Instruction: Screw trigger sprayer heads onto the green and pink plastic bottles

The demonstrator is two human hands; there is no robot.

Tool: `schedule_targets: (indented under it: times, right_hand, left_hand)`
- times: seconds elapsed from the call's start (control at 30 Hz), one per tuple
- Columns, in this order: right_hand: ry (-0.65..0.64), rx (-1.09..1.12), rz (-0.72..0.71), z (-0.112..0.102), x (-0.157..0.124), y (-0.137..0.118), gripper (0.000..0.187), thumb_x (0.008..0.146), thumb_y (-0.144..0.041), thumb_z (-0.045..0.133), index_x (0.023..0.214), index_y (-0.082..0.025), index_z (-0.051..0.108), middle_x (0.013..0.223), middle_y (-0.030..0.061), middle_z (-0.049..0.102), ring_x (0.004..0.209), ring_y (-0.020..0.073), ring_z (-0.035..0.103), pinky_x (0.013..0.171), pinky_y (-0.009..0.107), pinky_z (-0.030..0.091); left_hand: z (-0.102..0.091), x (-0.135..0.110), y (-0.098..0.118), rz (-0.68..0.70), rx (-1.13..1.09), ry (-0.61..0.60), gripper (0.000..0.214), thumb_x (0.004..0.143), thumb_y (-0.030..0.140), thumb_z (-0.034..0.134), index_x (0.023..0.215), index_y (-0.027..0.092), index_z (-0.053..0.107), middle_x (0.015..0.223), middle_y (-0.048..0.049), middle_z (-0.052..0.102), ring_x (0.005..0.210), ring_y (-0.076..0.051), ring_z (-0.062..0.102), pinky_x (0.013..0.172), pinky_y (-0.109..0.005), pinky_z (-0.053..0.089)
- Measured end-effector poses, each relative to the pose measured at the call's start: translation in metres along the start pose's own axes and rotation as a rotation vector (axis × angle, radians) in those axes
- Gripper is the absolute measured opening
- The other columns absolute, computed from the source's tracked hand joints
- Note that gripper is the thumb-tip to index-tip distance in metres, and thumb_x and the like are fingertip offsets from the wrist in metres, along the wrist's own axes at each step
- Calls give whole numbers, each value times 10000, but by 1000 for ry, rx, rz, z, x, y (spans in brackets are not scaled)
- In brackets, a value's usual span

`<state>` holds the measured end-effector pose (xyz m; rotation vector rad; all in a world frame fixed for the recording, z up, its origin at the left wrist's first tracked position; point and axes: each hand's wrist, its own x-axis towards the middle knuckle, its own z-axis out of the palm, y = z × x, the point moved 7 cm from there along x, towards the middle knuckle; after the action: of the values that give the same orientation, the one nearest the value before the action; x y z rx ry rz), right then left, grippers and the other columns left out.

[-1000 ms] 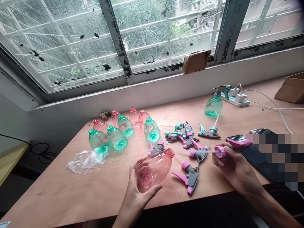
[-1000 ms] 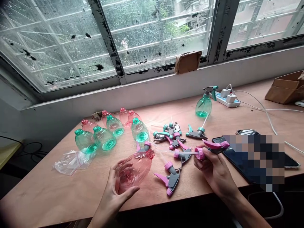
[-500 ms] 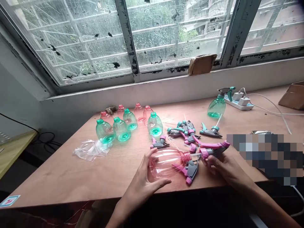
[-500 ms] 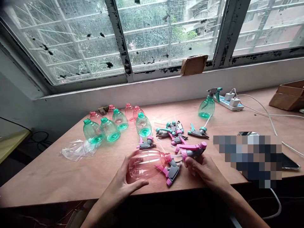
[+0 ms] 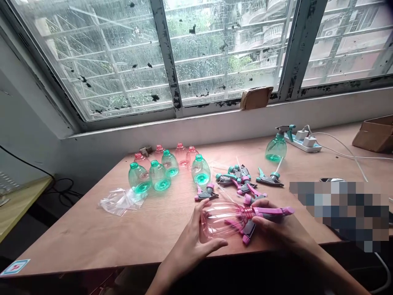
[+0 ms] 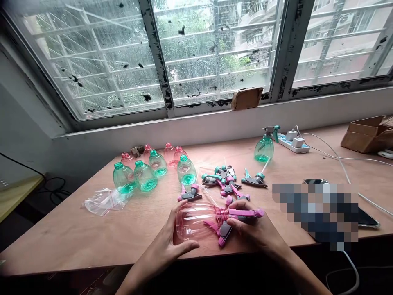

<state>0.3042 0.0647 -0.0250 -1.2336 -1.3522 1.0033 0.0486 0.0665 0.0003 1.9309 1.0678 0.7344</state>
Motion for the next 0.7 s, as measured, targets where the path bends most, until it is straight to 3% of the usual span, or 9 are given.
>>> schedule_targets:
  times: [0.1, 0.17, 0.23, 0.33, 0.43, 0.5, 0.6, 0.7]
  right_hand:
    - [3, 22, 24, 3, -3, 6, 332, 779, -490, 814, 930, -202, 744, 744, 27, 698, 640, 200, 617, 568, 278, 480]
    - [-13, 111, 107, 7, -5, 15, 408, 794, -561, 785, 933, -182, 727, 538, -25, 588, 487, 156, 523, 460, 251, 380]
    - [-22, 175, 164, 10, -8, 22, 463, 798, -621, 760, 895, -172, 699, 477, -42, 549, 416, 117, 451, 425, 229, 301]
    - [-33, 146, 178, 9, -9, 25, 493, 795, -656, 737, 853, -169, 699, 509, -16, 593, 431, 125, 480, 427, 232, 317]
    - [-45, 59, 113, 6, -6, 17, 389, 781, -577, 757, 894, -206, 722, 567, -16, 635, 502, 184, 575, 480, 276, 436]
    - [-46, -40, 13, 4, -4, 7, 284, 753, -465, 791, 914, -238, 735, 700, 1, 718, 654, 241, 671, 609, 317, 523]
    - [-78, -193, -105, 3, -2, -3, 226, 754, -384, 813, 925, -251, 750, 950, 30, 785, 937, 307, 714, 814, 359, 544]
    - [-113, -236, -152, 4, -1, -4, 254, 797, -409, 804, 984, -248, 747, 1017, 47, 786, 1010, 322, 710, 830, 369, 553]
  left_hand:
    - [1, -2, -2, -19, -3, -15, 956, 834, 464, 819, 1576, 348, 227, 1640, -62, 341, 1526, -307, 313, 1267, -448, 285]
    - [1, -2, -3, -22, -17, -36, 985, 827, 446, 831, 1587, 352, 210, 1637, -59, 356, 1518, -306, 331, 1264, -446, 292]
    - [1, -2, -1, -15, -35, -57, 991, 815, 422, 847, 1584, 354, 227, 1624, -54, 387, 1508, -305, 351, 1262, -443, 298]
    - [1, -2, 0, -4, -54, -66, 940, 800, 403, 861, 1553, 324, 304, 1603, -73, 421, 1498, -318, 366, 1262, -456, 295]
    - [0, -2, 0, -5, -60, -51, 911, 804, 390, 861, 1537, 303, 328, 1605, -99, 409, 1504, -335, 352, 1266, -492, 276]
    - [0, -2, -2, -8, -61, -35, 924, 806, 391, 860, 1543, 312, 310, 1622, -100, 379, 1516, -339, 327, 1268, -509, 265]
    - [0, -1, -3, -1, -65, -30, 933, 802, 402, 863, 1542, 319, 301, 1629, -96, 365, 1520, -332, 318, 1272, -503, 258]
    - [0, -1, -2, 2, -73, -38, 921, 806, 395, 860, 1537, 331, 303, 1628, -79, 372, 1523, -315, 318, 1274, -478, 258]
